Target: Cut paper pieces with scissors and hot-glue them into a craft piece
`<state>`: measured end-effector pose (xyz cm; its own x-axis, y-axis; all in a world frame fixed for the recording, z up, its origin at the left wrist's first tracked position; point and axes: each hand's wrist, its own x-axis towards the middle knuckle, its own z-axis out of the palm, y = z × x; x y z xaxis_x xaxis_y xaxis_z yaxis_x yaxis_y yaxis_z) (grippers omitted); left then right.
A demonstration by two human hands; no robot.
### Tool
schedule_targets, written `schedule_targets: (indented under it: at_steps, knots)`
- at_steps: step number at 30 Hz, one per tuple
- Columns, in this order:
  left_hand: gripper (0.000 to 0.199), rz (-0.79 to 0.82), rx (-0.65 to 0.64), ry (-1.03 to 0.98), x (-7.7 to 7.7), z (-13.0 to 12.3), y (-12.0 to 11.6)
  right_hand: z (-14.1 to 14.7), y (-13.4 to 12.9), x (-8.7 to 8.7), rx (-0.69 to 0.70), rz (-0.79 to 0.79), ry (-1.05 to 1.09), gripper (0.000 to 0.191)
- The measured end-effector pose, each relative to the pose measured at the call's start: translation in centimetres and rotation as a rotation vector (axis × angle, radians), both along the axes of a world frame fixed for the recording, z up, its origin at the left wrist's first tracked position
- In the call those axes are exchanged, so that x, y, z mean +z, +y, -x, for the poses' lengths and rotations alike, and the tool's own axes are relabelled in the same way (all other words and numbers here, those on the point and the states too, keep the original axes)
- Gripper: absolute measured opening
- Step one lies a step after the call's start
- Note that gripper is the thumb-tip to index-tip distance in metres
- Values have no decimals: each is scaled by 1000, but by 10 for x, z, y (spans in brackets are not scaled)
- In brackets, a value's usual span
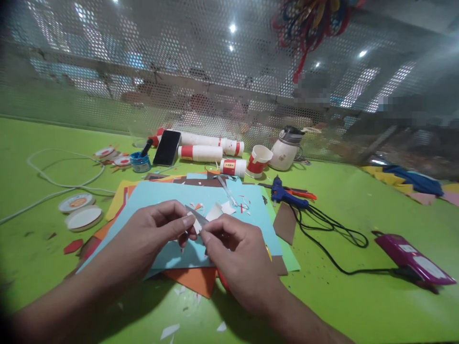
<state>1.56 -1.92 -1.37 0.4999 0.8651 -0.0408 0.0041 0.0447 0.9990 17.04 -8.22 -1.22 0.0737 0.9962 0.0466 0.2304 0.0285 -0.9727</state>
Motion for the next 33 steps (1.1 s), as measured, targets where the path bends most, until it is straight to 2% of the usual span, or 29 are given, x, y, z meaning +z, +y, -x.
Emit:
schedule_targets:
  at_steps: [4, 15, 33]
  knots:
    - [18, -15, 9, 17, 2, -1, -1, 0, 1, 0, 3, -2, -20, 13]
    - [16, -58, 25, 1, 4, 0, -3, 3, 0, 1, 21, 46, 109, 11]
    - [17, -34, 22, -4, 7, 0, -5, 0, -3, -3, 48, 58, 168, 12]
